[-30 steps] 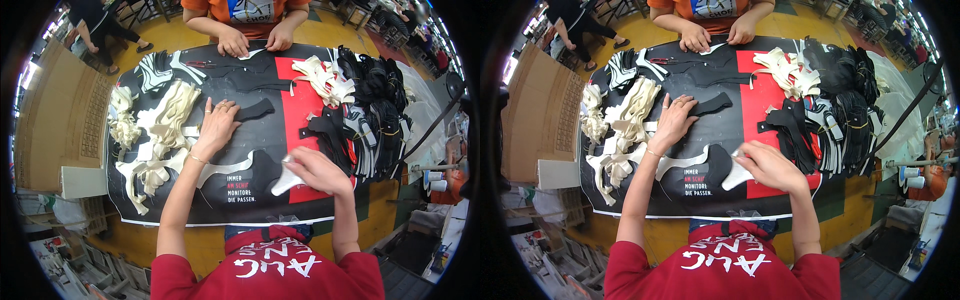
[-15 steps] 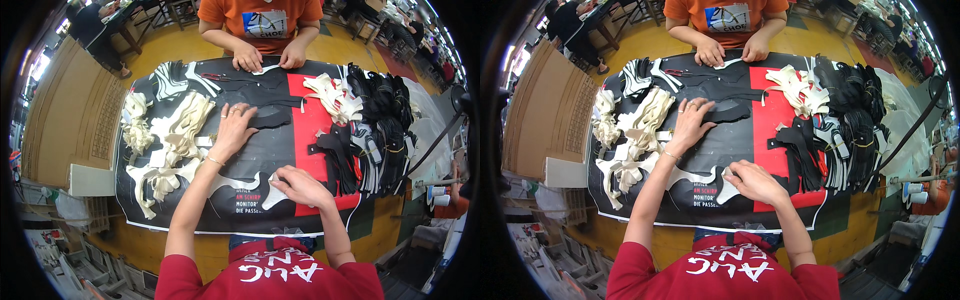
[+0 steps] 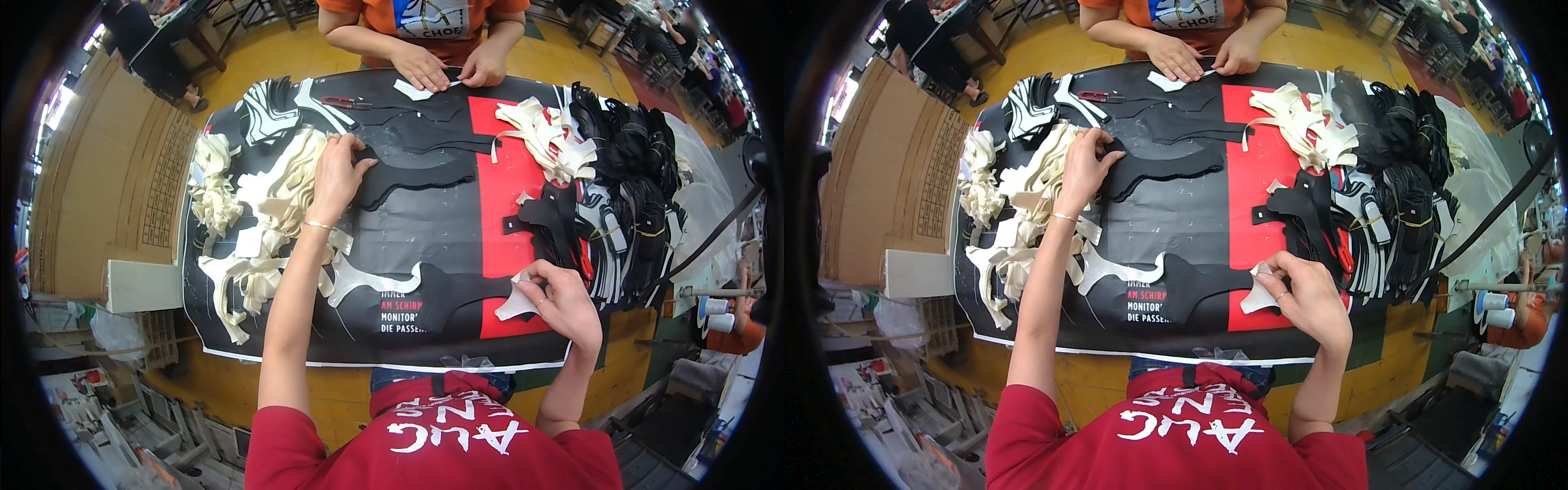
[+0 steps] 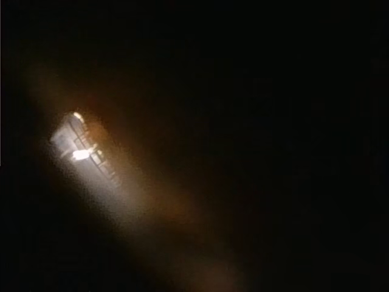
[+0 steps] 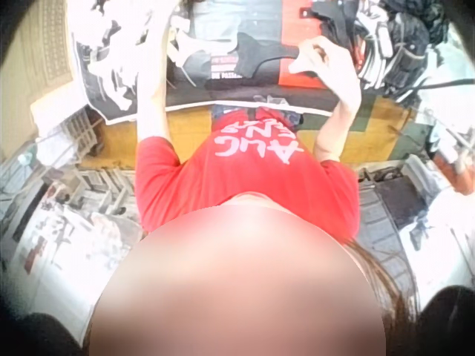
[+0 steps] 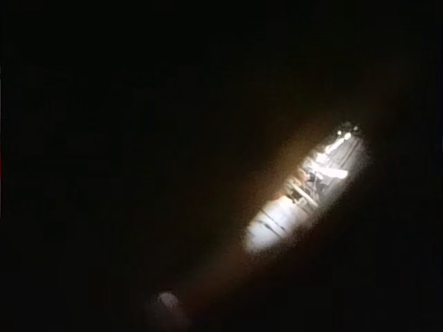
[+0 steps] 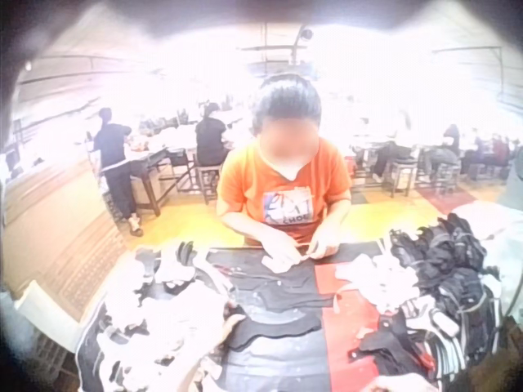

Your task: The person repeatedly picks up black and white fabric pieces from a table, aligns them, and presses them together by hand. The person handles multiple pieces one at a time, occasionally adjusting their position before placing them back on the table.

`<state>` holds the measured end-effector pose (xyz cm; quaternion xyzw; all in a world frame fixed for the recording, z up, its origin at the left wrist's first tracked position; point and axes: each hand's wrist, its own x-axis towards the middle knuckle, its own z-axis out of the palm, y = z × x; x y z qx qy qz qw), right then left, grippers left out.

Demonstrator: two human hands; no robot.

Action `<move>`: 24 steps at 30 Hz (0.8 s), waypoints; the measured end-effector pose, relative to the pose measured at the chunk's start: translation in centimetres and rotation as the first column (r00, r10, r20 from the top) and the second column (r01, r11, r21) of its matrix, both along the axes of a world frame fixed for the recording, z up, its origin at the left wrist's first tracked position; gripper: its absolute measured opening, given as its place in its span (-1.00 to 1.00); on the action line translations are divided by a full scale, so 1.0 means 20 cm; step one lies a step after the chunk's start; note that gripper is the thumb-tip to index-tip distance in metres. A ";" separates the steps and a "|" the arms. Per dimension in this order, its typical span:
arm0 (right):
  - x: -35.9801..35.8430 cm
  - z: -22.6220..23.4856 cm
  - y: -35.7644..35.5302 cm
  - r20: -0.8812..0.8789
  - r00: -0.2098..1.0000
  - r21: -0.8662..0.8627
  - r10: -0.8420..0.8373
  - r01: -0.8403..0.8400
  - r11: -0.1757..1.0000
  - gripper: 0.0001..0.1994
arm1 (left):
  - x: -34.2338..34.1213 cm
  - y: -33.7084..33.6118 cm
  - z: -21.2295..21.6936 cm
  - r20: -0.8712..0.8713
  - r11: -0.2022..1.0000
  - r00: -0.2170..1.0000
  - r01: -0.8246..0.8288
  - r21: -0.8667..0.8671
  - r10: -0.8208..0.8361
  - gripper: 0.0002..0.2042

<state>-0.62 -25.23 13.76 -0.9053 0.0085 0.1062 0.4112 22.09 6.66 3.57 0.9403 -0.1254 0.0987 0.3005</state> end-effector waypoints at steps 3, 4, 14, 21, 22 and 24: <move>-0.03 -0.01 -0.02 0.002 0.998 0.029 -0.058 0.058 0.998 -0.84 | -0.02 0.00 0.01 0.051 0.999 0.999 0.009 -0.035 -0.007 -0.79; -0.03 -0.02 -0.03 0.001 0.998 0.029 -0.070 0.070 0.997 -0.84 | -0.02 0.01 0.01 0.071 0.998 0.997 0.020 -0.055 -0.016 -0.81; -0.04 0.00 -0.04 -0.009 0.996 0.004 -0.088 0.088 0.996 -0.81 | -0.07 0.02 0.01 0.457 0.982 0.878 0.070 0.174 -0.144 -0.84; -0.06 -0.02 -0.05 -0.039 0.993 -0.006 -0.111 0.111 0.994 -0.80 | -0.05 0.02 0.02 0.107 0.986 0.980 0.167 -0.013 -0.165 -0.79; -0.07 -0.02 -0.05 -0.050 0.991 -0.019 -0.121 0.120 0.993 -0.79 | -0.05 0.02 0.02 0.090 0.989 0.985 0.151 -0.010 -0.149 -0.78; -0.07 -0.03 -0.04 -0.034 0.992 -0.021 -0.123 0.122 0.992 -0.79 | -0.04 0.02 0.02 0.144 0.987 0.977 0.153 0.060 -0.160 -0.80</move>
